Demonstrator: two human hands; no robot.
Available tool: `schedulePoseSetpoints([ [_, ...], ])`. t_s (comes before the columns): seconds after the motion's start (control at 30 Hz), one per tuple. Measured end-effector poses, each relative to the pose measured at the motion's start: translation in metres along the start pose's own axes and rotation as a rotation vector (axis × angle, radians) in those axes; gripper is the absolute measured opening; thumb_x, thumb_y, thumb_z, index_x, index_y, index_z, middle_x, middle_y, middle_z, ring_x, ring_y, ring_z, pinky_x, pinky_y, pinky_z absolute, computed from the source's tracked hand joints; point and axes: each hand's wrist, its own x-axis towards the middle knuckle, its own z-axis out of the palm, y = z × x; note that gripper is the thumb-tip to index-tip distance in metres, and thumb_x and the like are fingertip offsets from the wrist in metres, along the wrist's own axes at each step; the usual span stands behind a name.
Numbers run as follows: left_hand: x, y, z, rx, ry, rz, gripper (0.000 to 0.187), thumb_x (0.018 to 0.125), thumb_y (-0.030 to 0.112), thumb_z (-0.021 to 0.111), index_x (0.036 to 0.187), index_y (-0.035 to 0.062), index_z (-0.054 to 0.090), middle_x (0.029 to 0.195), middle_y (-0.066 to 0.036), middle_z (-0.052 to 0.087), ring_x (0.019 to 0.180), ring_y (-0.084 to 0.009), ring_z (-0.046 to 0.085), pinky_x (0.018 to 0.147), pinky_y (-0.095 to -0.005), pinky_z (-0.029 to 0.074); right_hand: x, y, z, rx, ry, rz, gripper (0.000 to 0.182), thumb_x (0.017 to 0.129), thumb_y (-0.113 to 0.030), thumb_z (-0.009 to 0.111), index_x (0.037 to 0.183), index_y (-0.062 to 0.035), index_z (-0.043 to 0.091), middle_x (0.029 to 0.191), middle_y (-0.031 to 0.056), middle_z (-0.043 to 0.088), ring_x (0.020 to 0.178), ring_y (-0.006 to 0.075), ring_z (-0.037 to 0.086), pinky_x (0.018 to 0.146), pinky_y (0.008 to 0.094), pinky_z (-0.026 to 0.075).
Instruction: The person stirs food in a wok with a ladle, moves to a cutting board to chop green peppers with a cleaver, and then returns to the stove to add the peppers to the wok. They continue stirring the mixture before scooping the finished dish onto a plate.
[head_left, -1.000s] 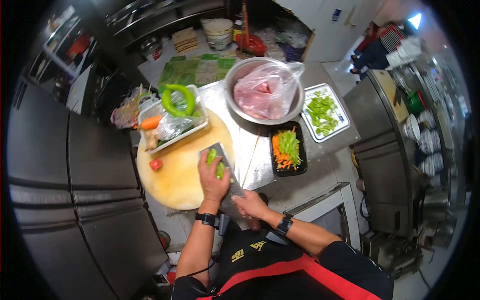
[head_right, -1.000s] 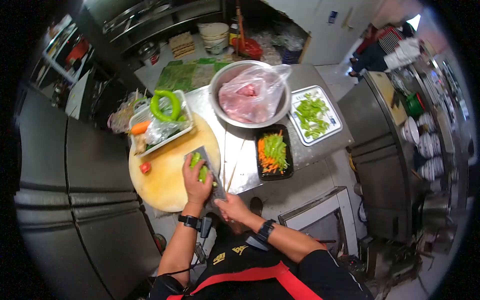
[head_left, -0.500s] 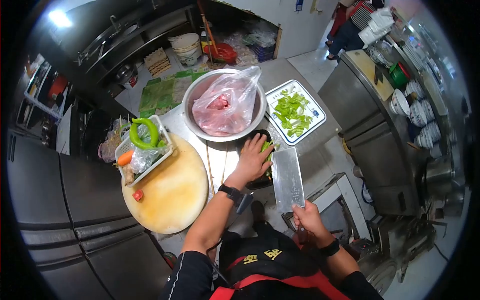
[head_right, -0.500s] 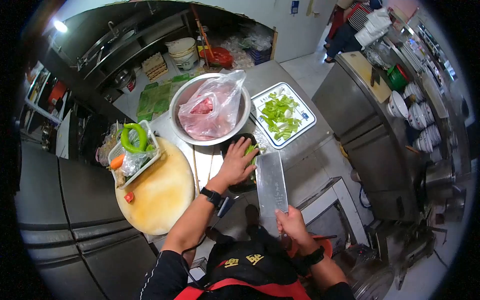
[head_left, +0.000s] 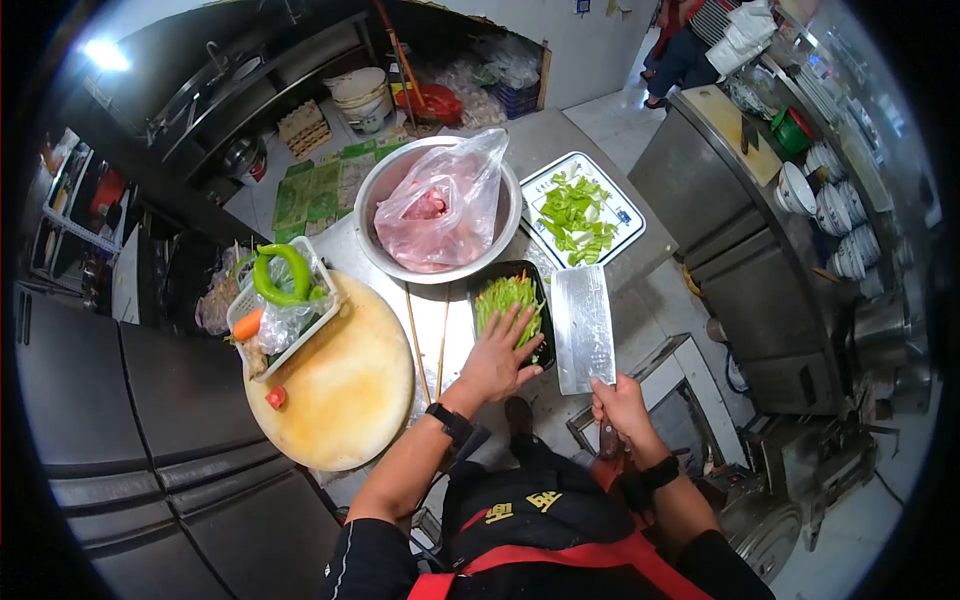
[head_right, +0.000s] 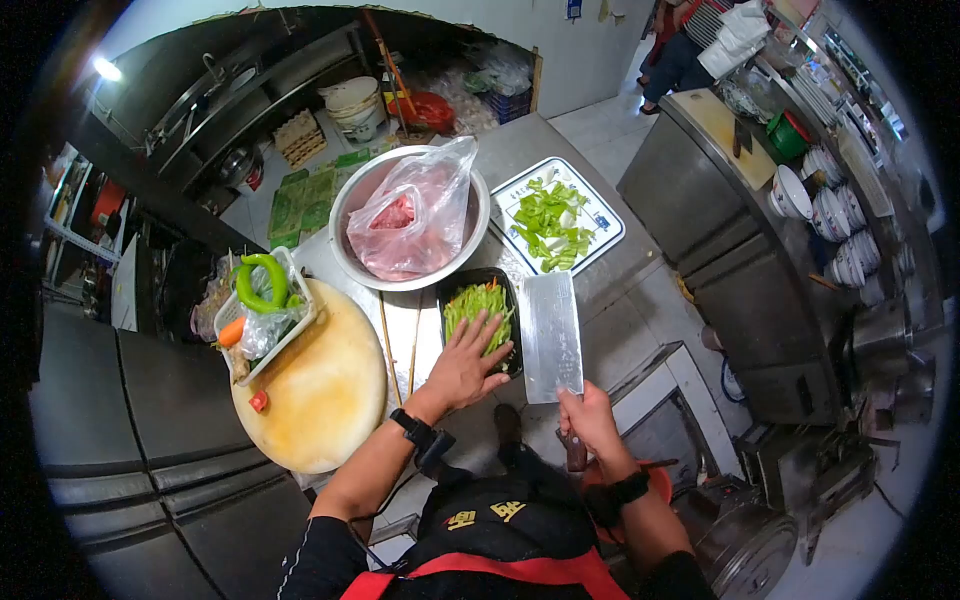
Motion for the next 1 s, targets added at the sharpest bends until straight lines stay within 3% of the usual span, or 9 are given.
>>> schedulePoseSetpoints([
  [0.2, 0.015, -0.017, -0.01, -0.144, 0.313, 0.04, 0.053, 0.09, 0.043, 0.062, 0.134, 0.0135, 0.059, 0.152, -0.023, 0.034, 0.144, -0.0461, 0.024, 0.113, -0.0666, 0.017, 0.01, 0.001, 0.013, 0.078, -0.004, 0.024, 0.014, 0.097, -0.017, 0.06, 0.098, -0.0061, 0.052, 0.064, 0.0007, 0.052, 0.048, 0.0104, 0.049, 0.043, 0.0281, 0.043],
  [0.3, 0.006, -0.014, 0.026, -0.217, 0.161, -0.005, 0.053, 0.09, 0.037, 0.062, 0.133, 0.0058, 0.057, 0.152, -0.02, 0.037, 0.144, -0.0399, 0.027, 0.117, -0.0592, 0.019, 0.007, -0.001, 0.019, 0.116, -0.001, -0.006, 0.015, 0.097, -0.017, 0.061, 0.098, -0.0055, 0.052, 0.06, 0.0, 0.05, 0.044, 0.0102, 0.047, 0.039, 0.0276, 0.042],
  [0.4, -0.012, -0.004, -0.008, -0.201, 0.276, 0.117, 0.049, 0.091, 0.03, 0.061, 0.135, 0.0078, 0.055, 0.152, -0.016, 0.038, 0.146, -0.0382, 0.026, 0.119, -0.0572, 0.017, 0.007, -0.008, 0.024, 0.089, 0.004, -0.023, 0.015, 0.097, -0.018, 0.06, 0.098, -0.0053, 0.052, 0.059, 0.0005, 0.049, 0.044, 0.0104, 0.048, 0.04, 0.0276, 0.042],
  [0.5, -0.047, -0.019, -0.043, -0.249, 0.493, 0.103, 0.038, 0.082, 0.014, 0.07, 0.119, 0.009, 0.064, 0.133, -0.015, 0.056, 0.127, -0.0384, 0.05, 0.11, -0.0575, 0.033, -0.002, -0.013, 0.025, 0.085, 0.02, -0.041, 0.015, 0.097, -0.018, 0.06, 0.098, -0.0053, 0.052, 0.059, 0.0008, 0.049, 0.045, 0.0108, 0.048, 0.04, 0.0278, 0.043],
  [0.6, -0.1, -0.093, -0.085, 0.097, 0.93, -0.105, 0.024, 0.075, 0.005, 0.068, 0.099, 0.003, 0.066, 0.106, -0.02, 0.065, 0.097, -0.0365, 0.061, 0.079, -0.0521, 0.048, -0.008, -0.015, 0.028, 0.045, -0.042, -0.088, 0.016, 0.097, -0.019, 0.06, 0.096, -0.0061, 0.05, 0.059, 0.0006, 0.049, 0.045, 0.0111, 0.049, 0.04, 0.0284, 0.043],
  [0.7, -0.156, -0.181, -0.14, 0.235, 1.079, -0.788, 0.031, 0.084, 0.017, 0.066, 0.11, 0.0011, 0.063, 0.105, -0.021, 0.063, 0.095, -0.038, 0.058, 0.089, -0.0453, 0.045, -0.017, -0.015, 0.038, -0.024, -0.139, -0.117, 0.015, 0.096, -0.018, 0.061, 0.094, -0.0056, 0.052, 0.059, 0.0012, 0.051, 0.046, 0.011, 0.05, 0.041, 0.0282, 0.042],
  [0.77, -0.175, -0.228, -0.171, 0.393, 0.995, -1.004, 0.035, 0.085, 0.018, 0.066, 0.115, 0.0003, 0.061, 0.106, -0.021, 0.061, 0.099, -0.0387, 0.057, 0.09, -0.0463, 0.045, -0.023, -0.014, 0.057, -0.242, -0.249, -0.083, 0.014, 0.095, -0.016, 0.061, 0.093, -0.0029, 0.057, 0.062, 0.0017, 0.054, 0.047, 0.0096, 0.051, 0.044, 0.0265, 0.044],
  [0.9, -0.176, -0.277, -0.196, 0.443, 0.844, -0.978, 0.042, 0.082, 0.023, 0.071, 0.115, -0.0003, 0.061, 0.107, -0.022, 0.064, 0.102, -0.04, 0.059, 0.091, -0.0472, 0.047, -0.031, -0.005, 0.102, -0.381, -0.402, -0.059, 0.018, 0.094, -0.018, 0.064, 0.092, -0.0013, 0.06, 0.062, 0.0004, 0.057, 0.049, 0.0075, 0.053, 0.046, 0.0252, 0.044],
  [1.0, -0.176, -0.312, -0.184, -0.015, 0.425, -1.305, 0.063, 0.071, 0.04, 0.079, 0.118, 0.0018, 0.061, 0.107, -0.025, 0.067, 0.102, -0.0408, 0.065, 0.088, -0.049, 0.052, -0.031, 0.008, 0.126, -0.398, -0.451, -0.045, 0.02, 0.094, -0.02, 0.064, 0.092, -0.0001, 0.061, 0.062, 0.0002, 0.057, 0.049, 0.0075, 0.054, 0.046, 0.025, 0.044],
])
